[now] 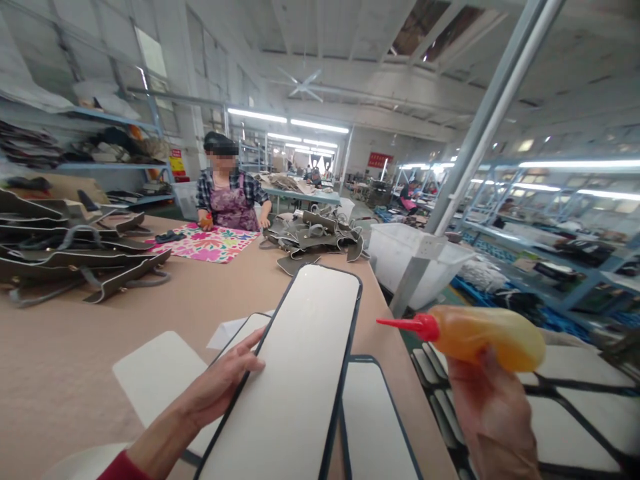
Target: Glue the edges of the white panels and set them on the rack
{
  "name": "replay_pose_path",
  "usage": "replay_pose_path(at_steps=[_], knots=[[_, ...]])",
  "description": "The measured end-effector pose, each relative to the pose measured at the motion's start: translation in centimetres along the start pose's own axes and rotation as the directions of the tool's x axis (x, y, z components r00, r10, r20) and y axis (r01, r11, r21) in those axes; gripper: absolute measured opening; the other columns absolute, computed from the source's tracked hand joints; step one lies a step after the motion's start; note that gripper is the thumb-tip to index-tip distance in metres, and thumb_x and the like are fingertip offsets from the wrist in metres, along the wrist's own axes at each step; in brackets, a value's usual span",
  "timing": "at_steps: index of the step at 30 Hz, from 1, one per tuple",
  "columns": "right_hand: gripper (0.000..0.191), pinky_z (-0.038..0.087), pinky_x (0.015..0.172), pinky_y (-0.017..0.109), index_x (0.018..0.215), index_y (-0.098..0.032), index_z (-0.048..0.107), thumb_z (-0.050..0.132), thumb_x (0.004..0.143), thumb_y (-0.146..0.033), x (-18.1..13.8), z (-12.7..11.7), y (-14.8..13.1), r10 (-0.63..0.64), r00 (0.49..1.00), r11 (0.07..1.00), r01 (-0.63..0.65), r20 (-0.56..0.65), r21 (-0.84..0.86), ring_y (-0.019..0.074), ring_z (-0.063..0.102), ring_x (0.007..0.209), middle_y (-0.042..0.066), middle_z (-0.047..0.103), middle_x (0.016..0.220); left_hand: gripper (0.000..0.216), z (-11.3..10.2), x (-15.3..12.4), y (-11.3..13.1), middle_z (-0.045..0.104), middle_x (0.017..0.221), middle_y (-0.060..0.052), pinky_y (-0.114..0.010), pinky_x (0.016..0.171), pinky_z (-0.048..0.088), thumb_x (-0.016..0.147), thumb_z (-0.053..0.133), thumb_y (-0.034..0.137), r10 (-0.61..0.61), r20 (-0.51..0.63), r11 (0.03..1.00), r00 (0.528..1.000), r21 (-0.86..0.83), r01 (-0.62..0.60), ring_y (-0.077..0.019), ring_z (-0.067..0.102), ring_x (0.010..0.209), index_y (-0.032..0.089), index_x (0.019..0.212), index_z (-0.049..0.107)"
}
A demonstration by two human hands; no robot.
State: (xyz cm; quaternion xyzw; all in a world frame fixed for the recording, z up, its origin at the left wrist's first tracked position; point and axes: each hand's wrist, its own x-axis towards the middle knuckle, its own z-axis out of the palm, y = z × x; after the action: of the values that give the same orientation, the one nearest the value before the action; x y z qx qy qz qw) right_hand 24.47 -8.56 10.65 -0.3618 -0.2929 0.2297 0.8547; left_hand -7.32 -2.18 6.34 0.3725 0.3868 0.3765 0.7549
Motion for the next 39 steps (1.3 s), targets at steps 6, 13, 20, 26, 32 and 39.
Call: replay_pose_path(at_steps=[6, 13, 20, 26, 32, 39], knots=[[0.033, 0.050, 0.082, 0.035, 0.087, -0.017, 0.065, 0.077, 0.056, -0.020, 0.9, 0.3, 0.8, -0.156, 0.987, 0.986, 0.154, -0.026, -0.064, 0.0166, 0.060, 0.080, 0.002, 0.064, 0.087, 0.092, 0.5, -0.7, 0.5, 0.067, 0.110, -0.006, -0.032, 0.076, 0.053, 0.063, 0.066, 0.013, -0.033, -0.070, 0.999, 0.997, -0.001, 0.033, -0.0238, 0.065, 0.092, 0.024, 0.144, 0.022], [0.037, 0.050, 0.080, 0.029, 0.084, -0.018, 0.065, 0.080, 0.050, -0.019, 2.3, 1.4, 0.4, -0.231, 0.972, 0.973, 0.230, -0.042, -0.026, 0.0131, 0.059, 0.075, -0.001, 0.064, 0.081, 0.093, 0.6, -0.8, 0.7, 0.067, 0.109, -0.005, -0.028, 0.072, 0.053, 0.062, 0.065, 0.010, -0.022, -0.062, 1.000, 0.998, -0.022, 0.021, -0.0211, 0.066, 0.088, 0.022, 0.143, 0.022], [0.043, 0.050, 0.080, 0.031, 0.088, -0.019, 0.065, 0.082, 0.049, -0.022, 3.1, 1.1, 0.9, -0.199, 0.980, 0.979, 0.197, -0.022, -0.055, 0.0163, 0.060, 0.079, 0.002, 0.065, 0.086, 0.090, -0.4, -0.6, 0.1, 0.064, 0.117, -0.005, -0.029, 0.075, 0.053, 0.063, 0.064, 0.012, -0.028, -0.062, 0.999, 0.998, -0.036, 0.026, -0.0209, 0.065, 0.092, 0.022, 0.143, 0.023], [0.040, 0.051, 0.074, 0.027, 0.083, -0.018, 0.065, 0.082, 0.047, -0.022, 2.5, 1.0, 0.6, -0.171, 0.985, 0.983, 0.170, 0.000, -0.068, 0.0148, 0.060, 0.075, 0.001, 0.065, 0.081, 0.093, 0.1, -0.6, 0.3, 0.067, 0.108, -0.005, -0.028, 0.073, 0.053, 0.062, 0.064, 0.011, -0.003, -0.057, 0.999, 0.998, -0.043, 0.001, -0.0206, 0.065, 0.088, 0.019, 0.144, 0.020], [0.042, 0.053, 0.068, 0.024, 0.085, -0.019, 0.066, 0.083, 0.046, -0.020, 1.8, 0.6, 0.6, -0.127, 0.992, 0.990, 0.128, 0.015, -0.064, 0.0136, 0.061, 0.071, 0.001, 0.066, 0.080, 0.094, 0.5, -0.8, 0.6, 0.069, 0.102, -0.005, -0.028, 0.072, 0.053, 0.062, 0.065, 0.011, -0.002, -0.087, 0.999, 0.996, -0.033, 0.000, -0.0210, 0.066, 0.085, 0.019, 0.144, 0.018], [0.042, 0.053, 0.064, 0.023, 0.082, -0.018, 0.067, 0.084, 0.043, -0.018, 1.0, 0.1, 0.7, -0.071, 0.997, 0.995, 0.072, 0.015, -0.067, 0.0138, 0.062, 0.068, 0.001, 0.067, 0.075, 0.089, 0.0, -0.4, 0.6, 0.068, 0.105, -0.005, -0.027, 0.071, 0.053, 0.063, 0.065, 0.011, -0.005, -0.060, 0.999, 0.998, -0.039, 0.003, -0.0217, 0.066, 0.087, 0.022, 0.142, 0.025]])
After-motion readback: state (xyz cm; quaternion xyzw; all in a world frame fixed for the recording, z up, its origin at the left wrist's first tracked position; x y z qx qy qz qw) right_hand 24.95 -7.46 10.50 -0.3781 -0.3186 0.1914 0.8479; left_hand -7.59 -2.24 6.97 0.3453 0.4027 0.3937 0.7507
